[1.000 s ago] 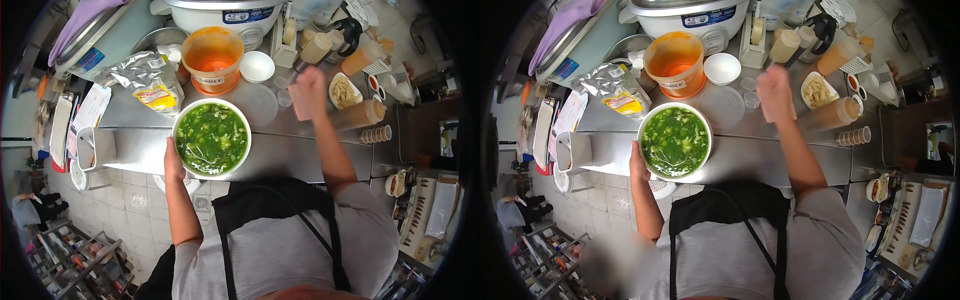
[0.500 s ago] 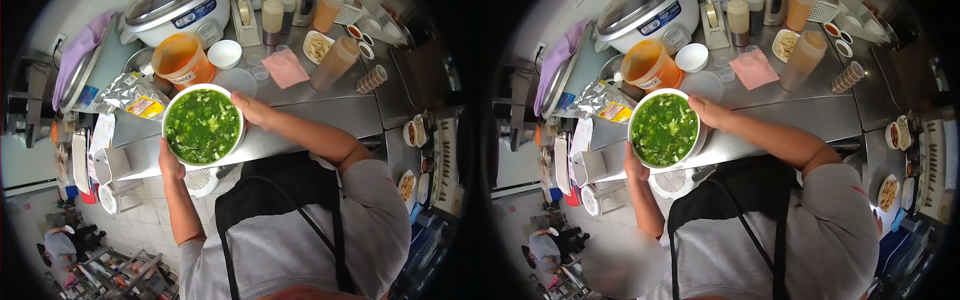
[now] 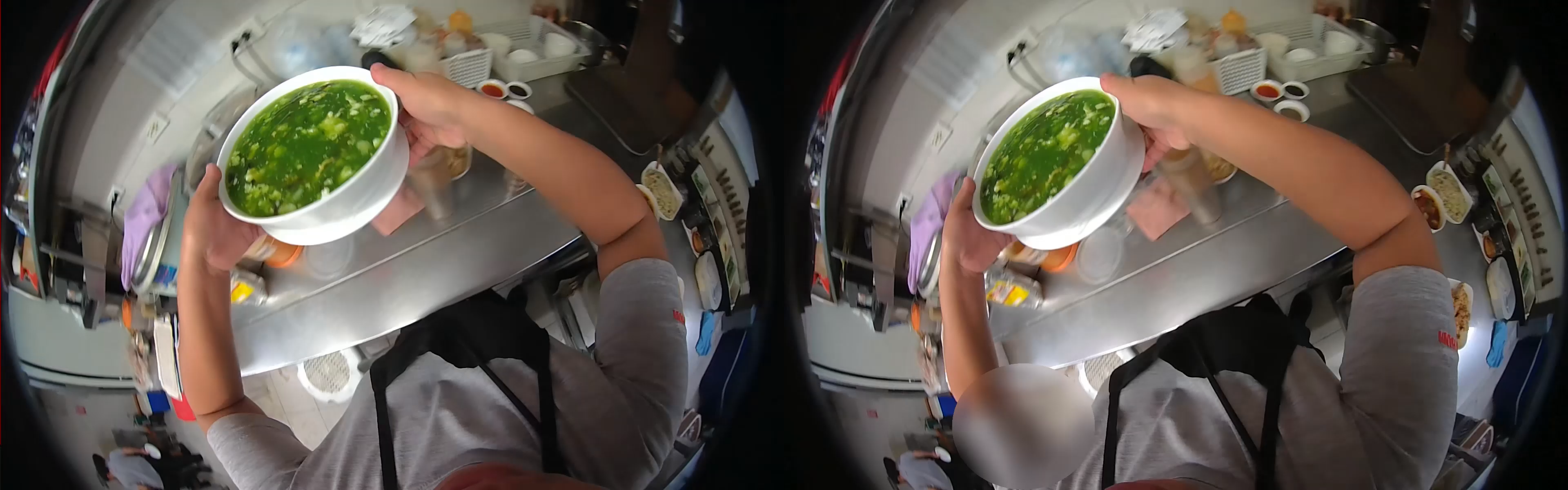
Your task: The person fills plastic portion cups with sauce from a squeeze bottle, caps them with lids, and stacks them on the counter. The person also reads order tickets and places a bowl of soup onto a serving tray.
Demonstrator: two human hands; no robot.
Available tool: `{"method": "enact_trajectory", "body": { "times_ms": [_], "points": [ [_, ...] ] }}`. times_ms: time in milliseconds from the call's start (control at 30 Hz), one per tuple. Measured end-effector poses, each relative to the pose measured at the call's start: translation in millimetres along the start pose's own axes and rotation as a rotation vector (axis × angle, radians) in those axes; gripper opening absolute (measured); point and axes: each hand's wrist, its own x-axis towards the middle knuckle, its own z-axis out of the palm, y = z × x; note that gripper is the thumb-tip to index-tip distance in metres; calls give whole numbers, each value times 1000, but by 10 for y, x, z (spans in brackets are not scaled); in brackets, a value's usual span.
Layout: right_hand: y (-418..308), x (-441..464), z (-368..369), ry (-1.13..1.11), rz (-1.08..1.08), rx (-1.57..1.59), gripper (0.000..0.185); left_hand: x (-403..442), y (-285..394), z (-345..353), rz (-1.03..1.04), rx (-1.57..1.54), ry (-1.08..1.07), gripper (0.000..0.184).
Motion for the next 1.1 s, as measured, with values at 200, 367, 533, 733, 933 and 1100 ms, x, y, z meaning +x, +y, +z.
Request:
{"method": "enact_trajectory", "body": {
  "times_ms": [200, 367, 533, 733, 933, 1100],
  "points": [
    [-310, -231, -1549, 180, -61, -65, 61, 1004, 67, 1577, -64, -30, -37, 50],
    [-364, -742, -2703, 428, -32, -28, 57, 1955, -106, 2752, -94, -60, -176, 50],
    [-79, -1017, -3795, 653, 5, -20, 58, 2993, -537, 3708, -130, -13, -263, 52],
    [465, -1368, -5083, 798, 19, 154, 50, 3775, -1287, 4910, -172, 92, -327, 53],
    [1257, -1579, -5992, 951, 99, 133, 51, 4526, -2305, 5653, -192, 103, -403, 52],
    [2022, -1598, -6598, 1052, 159, 194, 57, 4948, -2975, 5977, -164, 216, -389, 50]
  ]
}}
